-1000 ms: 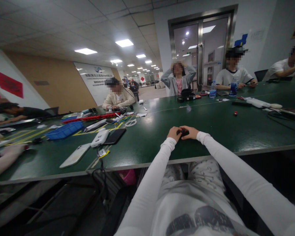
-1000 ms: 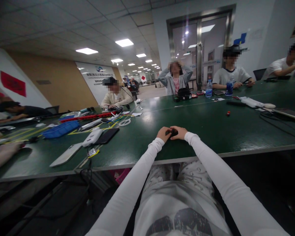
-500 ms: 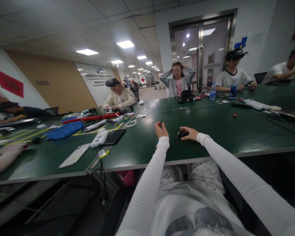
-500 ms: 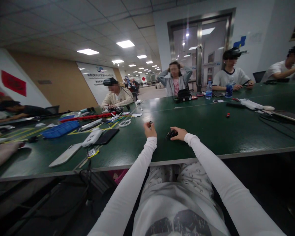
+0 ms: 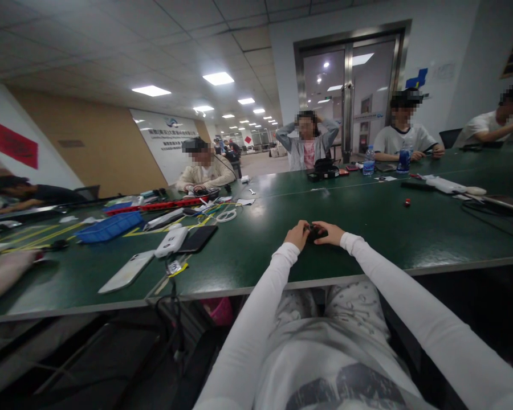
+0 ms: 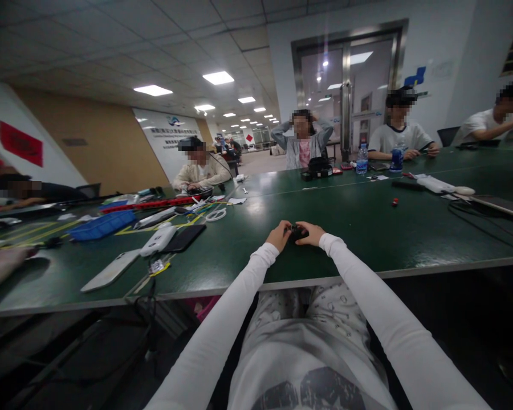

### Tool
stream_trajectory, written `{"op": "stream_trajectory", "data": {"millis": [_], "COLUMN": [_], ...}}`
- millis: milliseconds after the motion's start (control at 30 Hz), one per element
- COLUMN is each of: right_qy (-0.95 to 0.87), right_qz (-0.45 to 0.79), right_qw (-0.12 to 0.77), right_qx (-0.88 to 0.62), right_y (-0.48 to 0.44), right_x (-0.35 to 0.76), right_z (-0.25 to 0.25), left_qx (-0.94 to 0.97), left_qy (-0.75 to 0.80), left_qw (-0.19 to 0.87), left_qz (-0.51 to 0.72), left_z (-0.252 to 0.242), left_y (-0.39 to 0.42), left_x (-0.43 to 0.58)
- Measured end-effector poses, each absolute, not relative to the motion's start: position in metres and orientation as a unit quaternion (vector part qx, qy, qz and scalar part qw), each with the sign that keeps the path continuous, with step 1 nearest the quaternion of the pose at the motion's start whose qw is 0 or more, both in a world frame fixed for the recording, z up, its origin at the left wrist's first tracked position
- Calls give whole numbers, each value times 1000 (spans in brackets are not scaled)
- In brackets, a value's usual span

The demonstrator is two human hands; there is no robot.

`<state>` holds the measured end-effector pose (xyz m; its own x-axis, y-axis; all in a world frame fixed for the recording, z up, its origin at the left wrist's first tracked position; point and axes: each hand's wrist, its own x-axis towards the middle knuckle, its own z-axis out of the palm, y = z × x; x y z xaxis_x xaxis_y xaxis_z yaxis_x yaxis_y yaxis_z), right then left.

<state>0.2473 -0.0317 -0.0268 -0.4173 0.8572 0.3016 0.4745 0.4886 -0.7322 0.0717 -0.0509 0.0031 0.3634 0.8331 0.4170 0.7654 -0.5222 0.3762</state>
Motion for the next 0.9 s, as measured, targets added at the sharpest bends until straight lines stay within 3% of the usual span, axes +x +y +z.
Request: {"op": "stream_trajectory", "data": {"millis": [533, 900], "right_qy": [-786, -783], "right_qz": [314, 315], "right_qw": [338, 342], "right_qx": [-412, -414], "right_y": [-28, -27], "right_x": [248, 248], "right_z": [-30, -30], "left_qx": [660, 581], "left_qy": [697, 749], "left_qw": [-23, -73], "left_qz": [281, 308], "left_z": [20, 25], "left_y": [-35, -47], "left_x": [-108, -185]}}
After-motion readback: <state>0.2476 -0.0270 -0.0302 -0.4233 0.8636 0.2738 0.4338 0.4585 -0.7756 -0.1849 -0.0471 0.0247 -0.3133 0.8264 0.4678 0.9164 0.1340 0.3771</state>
